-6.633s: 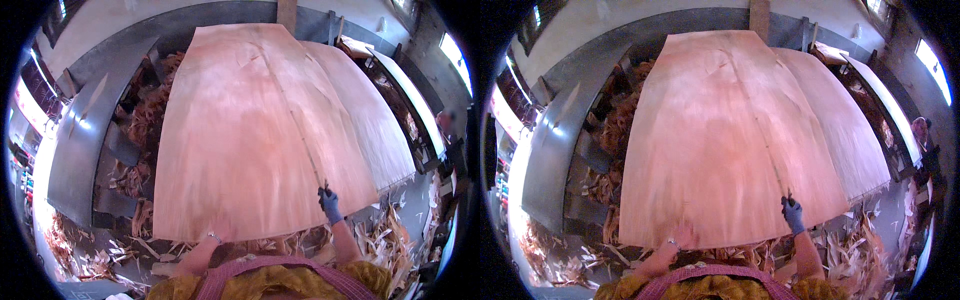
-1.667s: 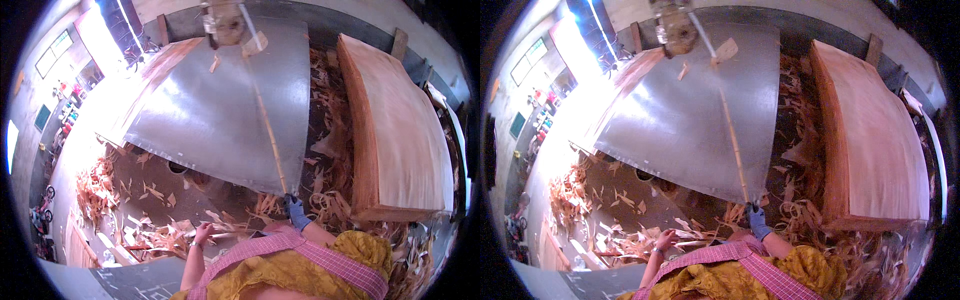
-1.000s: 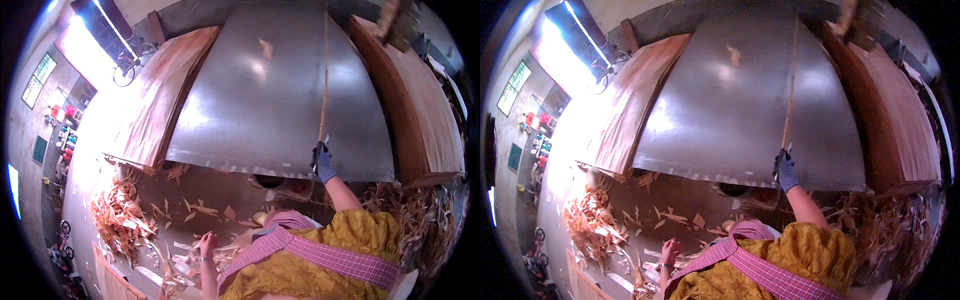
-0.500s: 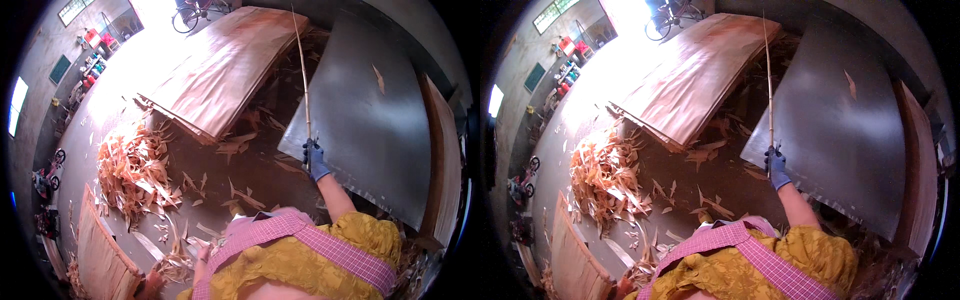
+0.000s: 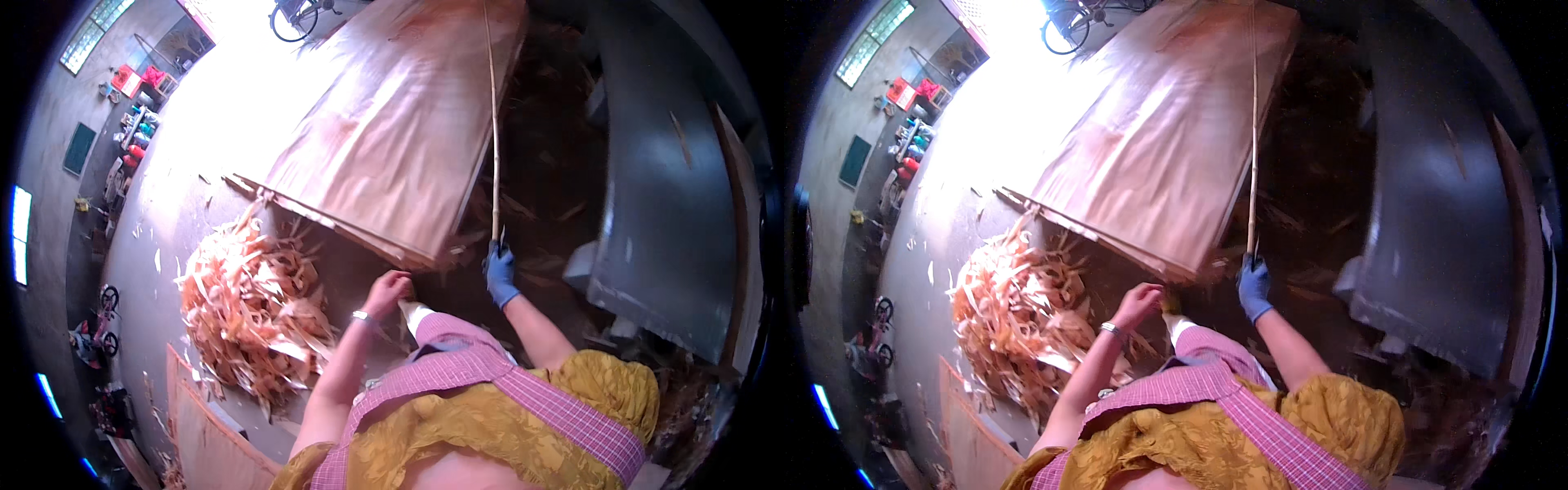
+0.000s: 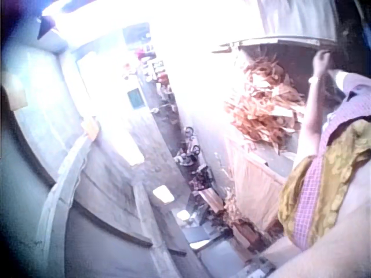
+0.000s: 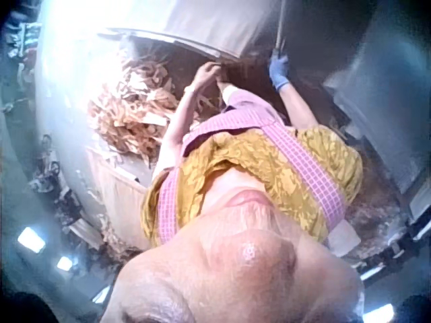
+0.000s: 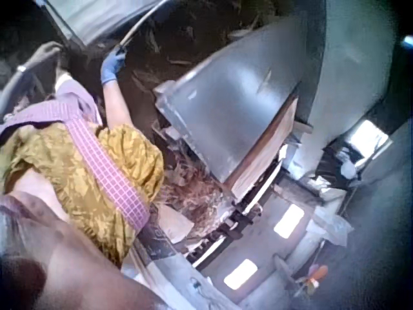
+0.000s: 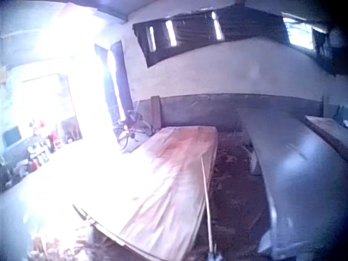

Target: The person cuts a piece of wood veneer using a utility knife, uses a measuring tape to check the dimensions, and moves veneer sheets between stacks on the worktable.

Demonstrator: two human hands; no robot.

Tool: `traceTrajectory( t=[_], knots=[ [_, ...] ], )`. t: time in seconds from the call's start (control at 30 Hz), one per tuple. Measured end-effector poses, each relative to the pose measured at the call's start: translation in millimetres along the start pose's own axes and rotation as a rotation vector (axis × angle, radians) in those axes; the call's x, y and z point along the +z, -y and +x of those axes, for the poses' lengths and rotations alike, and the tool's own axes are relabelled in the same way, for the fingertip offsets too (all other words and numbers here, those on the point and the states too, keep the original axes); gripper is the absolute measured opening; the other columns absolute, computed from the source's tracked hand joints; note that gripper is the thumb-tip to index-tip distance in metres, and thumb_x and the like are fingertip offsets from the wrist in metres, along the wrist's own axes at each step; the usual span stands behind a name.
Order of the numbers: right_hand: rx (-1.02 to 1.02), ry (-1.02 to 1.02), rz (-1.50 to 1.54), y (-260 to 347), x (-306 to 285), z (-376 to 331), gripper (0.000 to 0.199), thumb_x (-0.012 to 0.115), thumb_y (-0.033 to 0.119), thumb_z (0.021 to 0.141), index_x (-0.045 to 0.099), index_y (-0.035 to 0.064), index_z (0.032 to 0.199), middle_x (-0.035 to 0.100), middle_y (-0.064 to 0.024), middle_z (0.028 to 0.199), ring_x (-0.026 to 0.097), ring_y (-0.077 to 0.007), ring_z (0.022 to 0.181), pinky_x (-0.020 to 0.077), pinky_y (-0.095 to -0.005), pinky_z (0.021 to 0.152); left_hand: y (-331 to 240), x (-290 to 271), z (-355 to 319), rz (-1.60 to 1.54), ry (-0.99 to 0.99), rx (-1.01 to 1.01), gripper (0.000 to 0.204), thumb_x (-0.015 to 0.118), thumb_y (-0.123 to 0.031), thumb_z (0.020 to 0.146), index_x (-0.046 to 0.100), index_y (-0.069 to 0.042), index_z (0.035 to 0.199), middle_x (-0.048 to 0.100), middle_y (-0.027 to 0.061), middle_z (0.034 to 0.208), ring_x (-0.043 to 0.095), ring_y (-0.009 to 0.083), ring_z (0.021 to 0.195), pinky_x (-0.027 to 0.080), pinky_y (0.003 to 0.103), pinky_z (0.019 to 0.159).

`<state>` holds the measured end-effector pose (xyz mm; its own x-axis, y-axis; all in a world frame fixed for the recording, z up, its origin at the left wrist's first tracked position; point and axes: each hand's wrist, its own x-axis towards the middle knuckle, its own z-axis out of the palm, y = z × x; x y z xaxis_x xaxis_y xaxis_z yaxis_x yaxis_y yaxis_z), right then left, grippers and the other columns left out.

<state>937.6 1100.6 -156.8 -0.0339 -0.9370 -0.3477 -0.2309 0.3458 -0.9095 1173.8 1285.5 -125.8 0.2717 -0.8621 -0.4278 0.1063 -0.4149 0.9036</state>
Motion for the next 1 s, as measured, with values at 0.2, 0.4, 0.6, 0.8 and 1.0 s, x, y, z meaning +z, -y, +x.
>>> traceTrajectory(
  t=[0.2, 0.4, 0.6, 0.8, 1.0],
  knots=[
    [-0.175, 0.017, -0.074, -69, 193, -15, 0.032, 0.06, 0.037, 0.094, 0.063, 0.0052, 0.097, 0.066, -0.0098, 0.074, 0.062, -0.0182, 0.067, 0.05, -0.0346, 0.061, -21, -65, 108, -0.066, 0.292, -0.261, 0.074, 0.067, -0.042, 0.089, 0.034, -0.004, 0.143, 0.058, 0.0091, 0.119, 0.057, 0.0153, 0.101, 0.049, 0.029, 0.084],
    [-0.031, 0.115, -0.606, -91, 295, 50, 0.043, 0.055, 0.032, 0.092, 0.058, 0.008, 0.128, 0.06, -0.0228, 0.116, 0.056, -0.0395, 0.106, 0.0445, -0.0471, 0.092, 15, -200, 186, -0.031, 0.092, -0.549, 0.037, 0.065, -0.044, 0.089, 0.061, -0.009, 0.082, 0.051, -0.0053, 0.057, 0.044, 0.0049, 0.043, 0.032, 0.02, 0.037],
    [0.314, -0.384, -1.052, -176, 377, 140, 0.047, 0.045, 0.031, 0.096, 0.045, -0.0052, 0.126, 0.048, -0.0274, 0.13, 0.049, -0.0383, 0.121, 0.0445, -0.0451, 0.097, 83, -320, 241, 0.057, -0.006, -0.579, 0.037, 0.067, -0.041, 0.088, 0.056, -0.009, 0.073, 0.052, -0.0015, 0.058, 0.048, 0.0077, 0.045, 0.038, 0.024, 0.039],
    [0.303, -0.378, -1.222, -173, 394, 134, 0.023, 0.049, 0.026, 0.093, 0.055, 0.0054, 0.101, 0.059, -0.0165, 0.108, 0.062, -0.0344, 0.094, 0.0525, -0.0441, 0.077, 76, -399, 268, 0.362, -0.044, -0.362, 0.045, 0.067, -0.04, 0.087, 0.058, -0.001, 0.065, 0.054, 0.0011, 0.055, 0.053, 0.0106, 0.052, 0.043, 0.031, 0.05],
    [0.049, -0.37, -0.732, -66, 442, 123, 0.035, 0.055, 0.024, 0.09, 0.054, 0.0083, 0.121, 0.066, -0.0221, 0.101, 0.066, -0.04, 0.085, 0.0517, -0.0497, 0.071, 66, -473, 328, 0.506, -0.024, -0.286, 0.047, 0.062, -0.046, 0.085, 0.063, -0.001, 0.07, 0.064, 0.013, 0.064, 0.062, 0.0234, 0.058, 0.047, 0.04, 0.058]
  ],
)
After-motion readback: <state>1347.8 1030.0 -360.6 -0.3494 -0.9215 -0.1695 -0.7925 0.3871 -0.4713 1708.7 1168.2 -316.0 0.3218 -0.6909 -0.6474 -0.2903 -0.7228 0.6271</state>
